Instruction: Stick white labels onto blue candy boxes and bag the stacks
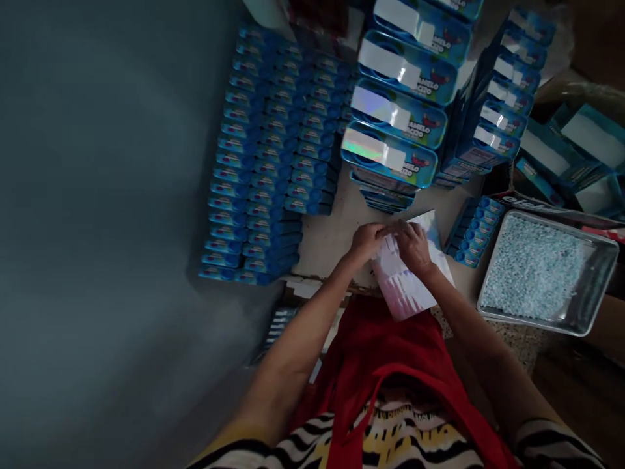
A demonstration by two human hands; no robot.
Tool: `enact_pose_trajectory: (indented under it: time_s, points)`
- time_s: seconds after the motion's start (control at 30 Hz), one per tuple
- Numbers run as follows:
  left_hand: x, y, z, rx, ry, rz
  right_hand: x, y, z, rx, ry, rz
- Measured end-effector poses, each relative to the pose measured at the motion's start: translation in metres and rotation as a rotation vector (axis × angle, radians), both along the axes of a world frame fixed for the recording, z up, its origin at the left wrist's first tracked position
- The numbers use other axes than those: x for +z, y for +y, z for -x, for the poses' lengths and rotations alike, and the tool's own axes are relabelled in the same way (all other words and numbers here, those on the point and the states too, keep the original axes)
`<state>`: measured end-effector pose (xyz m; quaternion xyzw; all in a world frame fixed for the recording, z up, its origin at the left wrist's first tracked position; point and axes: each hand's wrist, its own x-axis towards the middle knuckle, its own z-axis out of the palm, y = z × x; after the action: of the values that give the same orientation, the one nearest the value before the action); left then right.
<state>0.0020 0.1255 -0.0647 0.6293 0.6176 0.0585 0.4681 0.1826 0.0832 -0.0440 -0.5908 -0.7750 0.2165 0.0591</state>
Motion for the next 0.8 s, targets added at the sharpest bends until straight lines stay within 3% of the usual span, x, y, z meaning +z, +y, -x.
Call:
enact_pose_trajectory:
  time_s: [0.13,0.43,0.57,0.8]
  points:
    - [0.008,-0.004,-0.005,0.003,-0.032,0.009,-0.002,-0.004,-0.006,0.070,-0.037,-0.009]
    - [0.027,-0.015,-0.013,0.049,-0.121,0.065,0.005,-0.046,-0.018,0.060,0.074,0.021]
    - [0.037,-0.020,-0.011,0.088,-0.166,0.085,0.011,-0.041,-0.016,0.020,0.137,0.016]
    - [0.041,-0.028,-0.004,0.119,0.001,0.040,0.008,-0.033,-0.002,0.089,0.154,0.071]
